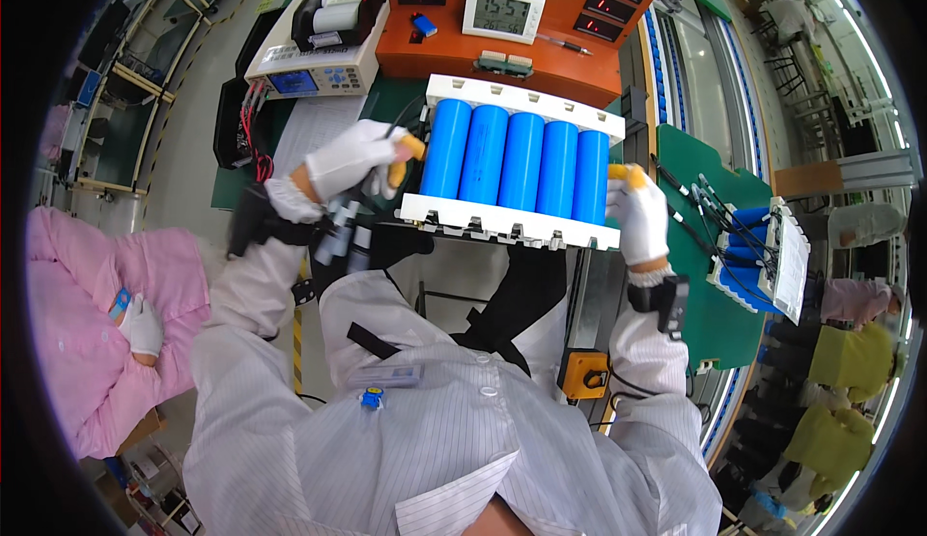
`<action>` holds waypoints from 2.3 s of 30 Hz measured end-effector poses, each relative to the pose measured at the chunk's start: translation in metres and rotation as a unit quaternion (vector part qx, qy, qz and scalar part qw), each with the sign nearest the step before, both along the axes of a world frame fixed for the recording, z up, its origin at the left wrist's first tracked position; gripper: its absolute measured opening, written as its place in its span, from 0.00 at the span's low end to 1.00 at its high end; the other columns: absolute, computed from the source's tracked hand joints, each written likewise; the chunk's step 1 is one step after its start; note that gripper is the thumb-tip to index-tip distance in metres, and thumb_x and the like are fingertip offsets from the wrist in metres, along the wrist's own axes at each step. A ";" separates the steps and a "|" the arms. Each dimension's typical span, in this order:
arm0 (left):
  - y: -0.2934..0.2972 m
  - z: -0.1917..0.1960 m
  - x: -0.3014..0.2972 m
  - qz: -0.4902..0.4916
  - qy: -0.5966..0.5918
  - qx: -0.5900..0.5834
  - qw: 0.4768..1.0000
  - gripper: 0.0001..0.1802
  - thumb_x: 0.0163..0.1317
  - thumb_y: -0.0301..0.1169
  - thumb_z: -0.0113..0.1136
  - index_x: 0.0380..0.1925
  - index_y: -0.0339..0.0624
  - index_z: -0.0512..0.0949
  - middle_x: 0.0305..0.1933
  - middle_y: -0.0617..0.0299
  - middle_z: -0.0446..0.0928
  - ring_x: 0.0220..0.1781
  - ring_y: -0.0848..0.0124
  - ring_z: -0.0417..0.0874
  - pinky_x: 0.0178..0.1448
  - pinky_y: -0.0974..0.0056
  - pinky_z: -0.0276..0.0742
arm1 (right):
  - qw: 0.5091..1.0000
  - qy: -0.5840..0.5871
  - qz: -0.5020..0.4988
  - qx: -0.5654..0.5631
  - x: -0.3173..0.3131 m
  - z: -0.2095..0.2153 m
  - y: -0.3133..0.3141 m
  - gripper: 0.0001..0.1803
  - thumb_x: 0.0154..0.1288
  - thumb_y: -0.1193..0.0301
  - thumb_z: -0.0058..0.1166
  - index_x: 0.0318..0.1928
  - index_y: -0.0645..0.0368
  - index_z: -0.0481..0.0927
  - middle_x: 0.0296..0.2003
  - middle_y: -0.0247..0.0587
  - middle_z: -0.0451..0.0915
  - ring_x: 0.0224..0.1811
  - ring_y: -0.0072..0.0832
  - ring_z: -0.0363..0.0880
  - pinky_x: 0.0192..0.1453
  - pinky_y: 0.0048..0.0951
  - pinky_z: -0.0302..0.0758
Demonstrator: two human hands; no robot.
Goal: Assembling and testing battery modules at a workstation, including screwdriving, wiring, and checking documentation.
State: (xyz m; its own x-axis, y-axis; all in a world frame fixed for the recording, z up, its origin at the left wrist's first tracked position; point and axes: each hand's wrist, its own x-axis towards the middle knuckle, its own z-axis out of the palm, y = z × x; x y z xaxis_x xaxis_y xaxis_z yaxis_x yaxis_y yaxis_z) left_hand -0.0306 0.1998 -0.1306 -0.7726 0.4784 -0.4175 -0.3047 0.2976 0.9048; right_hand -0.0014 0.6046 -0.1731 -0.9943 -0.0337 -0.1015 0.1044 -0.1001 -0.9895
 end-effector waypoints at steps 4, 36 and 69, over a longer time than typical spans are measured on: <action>-0.046 0.001 0.031 -0.112 -0.017 0.101 0.988 0.31 0.59 0.44 0.66 0.57 0.34 0.76 0.42 0.58 0.80 0.43 0.72 0.81 0.51 0.69 0.76 | 0.999 -0.038 0.022 -0.020 0.052 -0.015 0.029 0.30 0.70 0.52 0.52 0.58 0.67 0.72 0.46 0.50 0.82 0.35 0.28 0.84 0.30 0.24 0.82; 0.051 -0.008 -0.032 0.266 -0.047 0.082 0.959 0.11 0.65 0.39 0.61 0.29 0.46 0.75 0.17 0.69 0.71 0.12 0.78 0.70 0.14 0.72 0.60 | 0.963 -0.082 -0.183 0.179 -0.066 -0.017 -0.011 0.32 0.75 0.49 0.40 0.53 0.69 0.79 0.41 0.47 0.83 0.43 0.29 0.79 0.49 0.29 0.73; -0.244 -0.289 0.157 0.301 0.021 -0.401 0.865 0.25 0.59 0.46 0.61 0.48 0.36 0.79 0.37 0.46 0.83 0.37 0.55 0.85 0.42 0.55 0.79 | 0.962 -0.147 0.116 0.198 0.138 -0.018 -0.026 0.17 0.72 0.60 0.53 0.47 0.62 0.80 0.25 0.34 0.81 0.21 0.17 0.76 0.24 0.16 0.69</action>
